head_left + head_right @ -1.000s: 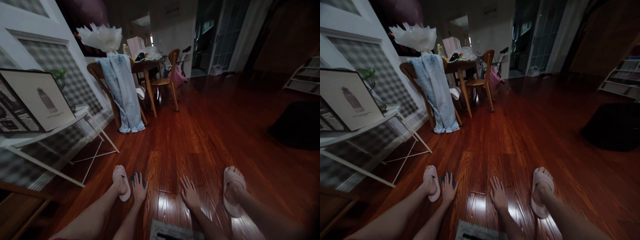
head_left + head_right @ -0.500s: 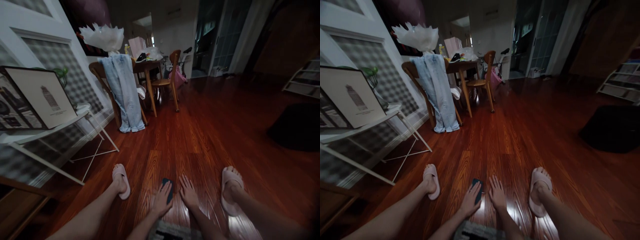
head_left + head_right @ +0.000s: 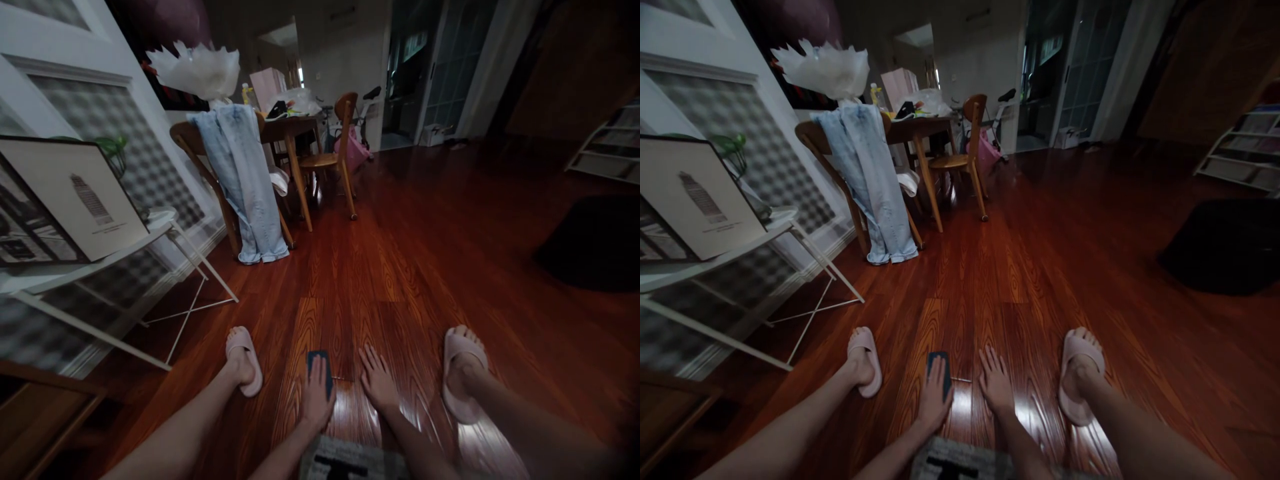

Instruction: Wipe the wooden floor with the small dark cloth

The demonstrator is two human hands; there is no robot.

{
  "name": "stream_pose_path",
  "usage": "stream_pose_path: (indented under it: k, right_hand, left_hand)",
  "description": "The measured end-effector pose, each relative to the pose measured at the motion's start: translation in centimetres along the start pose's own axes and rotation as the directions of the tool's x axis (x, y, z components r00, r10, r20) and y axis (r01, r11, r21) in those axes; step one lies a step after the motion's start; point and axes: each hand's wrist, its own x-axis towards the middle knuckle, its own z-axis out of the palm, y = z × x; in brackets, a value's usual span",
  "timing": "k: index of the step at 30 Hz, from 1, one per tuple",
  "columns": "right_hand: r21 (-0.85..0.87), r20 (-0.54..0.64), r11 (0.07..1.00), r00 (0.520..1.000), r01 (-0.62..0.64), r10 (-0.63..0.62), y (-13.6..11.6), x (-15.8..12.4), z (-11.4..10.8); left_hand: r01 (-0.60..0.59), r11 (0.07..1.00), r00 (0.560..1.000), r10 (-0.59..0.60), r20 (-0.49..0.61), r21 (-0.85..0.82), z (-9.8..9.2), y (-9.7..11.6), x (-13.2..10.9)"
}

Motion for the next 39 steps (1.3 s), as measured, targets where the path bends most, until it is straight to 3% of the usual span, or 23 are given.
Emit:
stream_pose_path:
  k: [3, 6, 8, 10, 12, 15, 17, 19, 22, 24, 27, 30, 32, 33, 35, 37, 39]
  right_hand:
    - [-0.003, -0.004, 1.0, 1.0, -0.006, 0.005, -0.2, -0.1, -0.2]
    - [-0.004, 0.0, 1.0, 1.0, -0.006, 0.006, -0.2, -0.2, -0.2]
    - [-0.009, 0.015, 1.0, 1.0, -0.014, 0.014, -0.2, -0.2, -0.2]
    - [-0.011, 0.029, 1.0, 0.999, -0.021, 0.021, -0.2, -0.2, -0.2]
    - [-0.008, 0.034, 1.0, 0.999, -0.021, 0.022, -0.1, -0.2, -0.2]
    - [0.0, 0.036, 1.0, 0.999, -0.022, 0.021, -0.1, -0.2, -0.1]
    - [0.008, 0.035, 1.0, 0.999, -0.02, 0.019, -0.1, -0.2, 0.0]
    - [0.015, 0.027, 1.0, 1.0, -0.014, 0.013, -0.1, -0.2, 0.0]
    - [0.012, 0.018, 1.0, 1.0, -0.012, 0.012, -0.2, -0.2, -0.2]
    - [0.0, 0.021, 1.0, 1.0, -0.02, 0.02, -0.4, -0.2, -0.4]
    - [-0.016, 0.029, 0.999, 0.999, -0.028, 0.029, -0.5, -0.3, -0.6]
    - [-0.02, 0.035, 1.0, 0.999, -0.024, 0.025, -0.3, -0.3, -0.6]
    - [-0.014, 0.044, 1.0, 0.999, -0.022, 0.023, -0.2, -0.3, -0.5]
    - [-0.011, 0.048, 1.0, 0.999, -0.022, 0.023, -0.2, -0.2, -0.4]
    - [-0.005, 0.049, 1.0, 0.999, -0.022, 0.022, -0.2, -0.2, -0.5]
    - [-0.002, 0.046, 1.0, 0.999, -0.022, 0.022, -0.2, -0.1, -0.6]
    - [0.0, 0.049, 1.0, 0.999, -0.023, 0.023, -0.4, -0.1, -0.9]
  left_hand:
    - [-0.279, 0.955, 0.953, 0.289, 0.094, -0.1, 0.3, 3.4, -0.1]
    - [-0.378, 0.922, 0.916, 0.385, 0.109, -0.082, -0.6, 1.8, 1.2]
    - [-0.266, 0.964, 0.962, 0.266, 0.064, -0.009, -1.6, -1.3, 2.5]
    - [0.034, 0.998, 0.997, -0.03, -0.066, 0.058, -2.5, -5.1, 3.4]
    - [0.222, 0.972, 0.965, -0.209, -0.156, 0.072, -3.3, -8.3, 3.8]
    - [0.329, 0.941, 0.93, -0.309, -0.201, 0.077, -3.7, -10.2, 3.2]
    - [0.36, 0.929, 0.919, -0.337, -0.206, 0.084, -3.0, -8.9, 2.3]
    - [0.324, 0.943, 0.936, -0.306, -0.175, 0.081, -1.6, -5.7, 1.4]
    - [0.083, 0.997, 0.996, -0.083, -0.038, -0.006, 1.0, 0.7, 0.3]
    - [-0.089, 0.992, 0.995, 0.092, 0.029, -0.087, 2.2, 4.1, 0.1]
    - [-0.222, 0.965, 0.97, 0.232, 0.065, -0.14, 2.3, 5.3, 1.1]
    - [-0.213, 0.974, 0.975, 0.217, 0.053, -0.073, 0.7, 1.4, 2.9]
    - [-0.001, 1.0, 1.0, 0.002, -0.027, 0.012, -0.9, -2.7, 4.0]
    - [0.133, 0.99, 0.988, -0.13, -0.08, 0.038, -1.7, -4.8, 4.4]
    - [0.276, 0.959, 0.953, -0.266, -0.145, 0.059, -3.3, -8.4, 4.4]
    - [0.329, 0.942, 0.933, -0.314, -0.177, 0.068, -4.3, -10.4, 3.8]
    - [0.336, 0.939, 0.93, -0.318, -0.184, 0.075, -4.4, -10.3, 2.9]
